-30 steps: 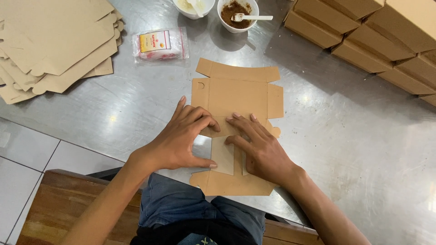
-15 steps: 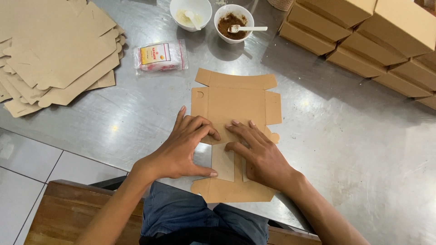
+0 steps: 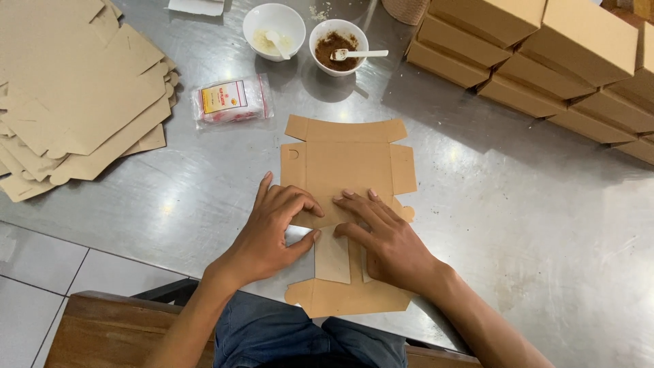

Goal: Assembling a cardboard takeout box by folding along pre-scored lines and tucking in tabs.

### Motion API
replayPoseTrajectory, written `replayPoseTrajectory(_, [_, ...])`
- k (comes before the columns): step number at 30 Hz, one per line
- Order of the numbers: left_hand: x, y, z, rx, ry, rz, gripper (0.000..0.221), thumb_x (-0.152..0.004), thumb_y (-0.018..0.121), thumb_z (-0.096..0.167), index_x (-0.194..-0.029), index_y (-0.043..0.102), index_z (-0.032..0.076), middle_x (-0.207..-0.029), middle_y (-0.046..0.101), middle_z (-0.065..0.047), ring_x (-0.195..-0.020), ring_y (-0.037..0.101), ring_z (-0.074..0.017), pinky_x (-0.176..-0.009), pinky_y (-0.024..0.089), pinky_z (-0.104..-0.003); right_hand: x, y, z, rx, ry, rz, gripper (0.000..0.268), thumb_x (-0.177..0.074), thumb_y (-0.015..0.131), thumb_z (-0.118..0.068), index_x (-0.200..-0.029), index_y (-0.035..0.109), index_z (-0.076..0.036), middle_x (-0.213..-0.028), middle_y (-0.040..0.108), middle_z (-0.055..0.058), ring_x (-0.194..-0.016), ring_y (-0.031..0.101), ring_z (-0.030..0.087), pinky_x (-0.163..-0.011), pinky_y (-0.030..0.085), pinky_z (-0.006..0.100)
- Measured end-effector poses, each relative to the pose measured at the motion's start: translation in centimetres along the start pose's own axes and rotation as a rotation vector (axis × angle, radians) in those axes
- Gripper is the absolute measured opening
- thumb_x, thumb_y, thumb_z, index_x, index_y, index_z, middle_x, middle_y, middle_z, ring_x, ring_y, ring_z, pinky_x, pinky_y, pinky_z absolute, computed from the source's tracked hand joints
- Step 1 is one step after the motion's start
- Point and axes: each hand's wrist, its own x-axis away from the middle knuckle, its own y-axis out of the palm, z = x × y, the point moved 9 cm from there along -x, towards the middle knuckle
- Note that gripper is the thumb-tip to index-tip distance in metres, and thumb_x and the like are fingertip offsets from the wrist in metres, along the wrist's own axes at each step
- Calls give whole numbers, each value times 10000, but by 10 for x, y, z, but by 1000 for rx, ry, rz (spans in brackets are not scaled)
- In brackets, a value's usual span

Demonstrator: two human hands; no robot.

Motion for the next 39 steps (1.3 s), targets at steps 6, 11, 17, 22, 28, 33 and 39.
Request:
replayPoseTrajectory(6, [1,-1,8,-40,10,-18,328,-853,784,243,-1148,673,150,-1146,668,-58,-1169,581,-298,-1232,24,-695,-4,-9,-5,-1,0,13,482,-820,525,172,-1088,738,-169,-1331,676,150,-1367,574,396,-1137,381,632])
replayPoseTrajectory(11, [2,0,13,-45,45,-96,482,-773,848,333,-1177,653,158,-1275,628,-64,-1257,529,-322,-1219,-38,-713,-2,-4,0,-23,13,8,476,-831,524,171,-1083,746,-165,-1329,675,161,-1370,570,402,-1142,375,633])
replayPoseTrajectory(17, [3,-3,21,-41,153,-138,645,-727,895,389,-1246,596,149,-1535,434,-137,-1463,355,-345,-1216,-103,-672,0,-5,-2,-34,-63,20,530,-732,480,186,-1119,679,-116,-1389,605,207,-1403,529,416,-1175,373,630])
replayPoseTrajectory(22, [3,-3,29,-49,221,-183,660,-749,901,402,-1257,574,134,-1664,293,-138,-1579,187,-313,-1223,-146,-618,1,-8,-6,-59,-138,62,599,-655,465,216,-1152,629,-74,-1443,550,252,-1423,504,423,-1204,388,616])
replayPoseTrajectory(28, [3,-3,30,-22,213,-188,663,-741,898,393,-1265,581,138,-1653,323,-145,-1581,180,-316,-1220,-161,-613,-1,-9,-7,-60,-134,52,550,-706,465,231,-1142,633,-60,-1429,553,262,-1426,495,432,-1203,381,621])
replayPoseTrajectory(33, [1,-6,28,-20,182,-131,500,-791,842,304,-1193,598,136,-1643,356,-130,-1570,238,-292,-1230,-118,-612,-1,-9,-6,-62,-132,69,504,-749,455,217,-1127,642,-59,-1428,563,254,-1412,514,419,-1195,391,617])
replayPoseTrajectory(39, [-1,-9,25,1,135,-45,318,-886,739,213,-1172,615,150,-1589,439,-82,-1528,340,-250,-1246,-67,-610,-3,-12,-6,-68,-127,72,527,-715,450,221,-1114,648,-61,-1431,564,251,-1407,522,421,-1189,407,609])
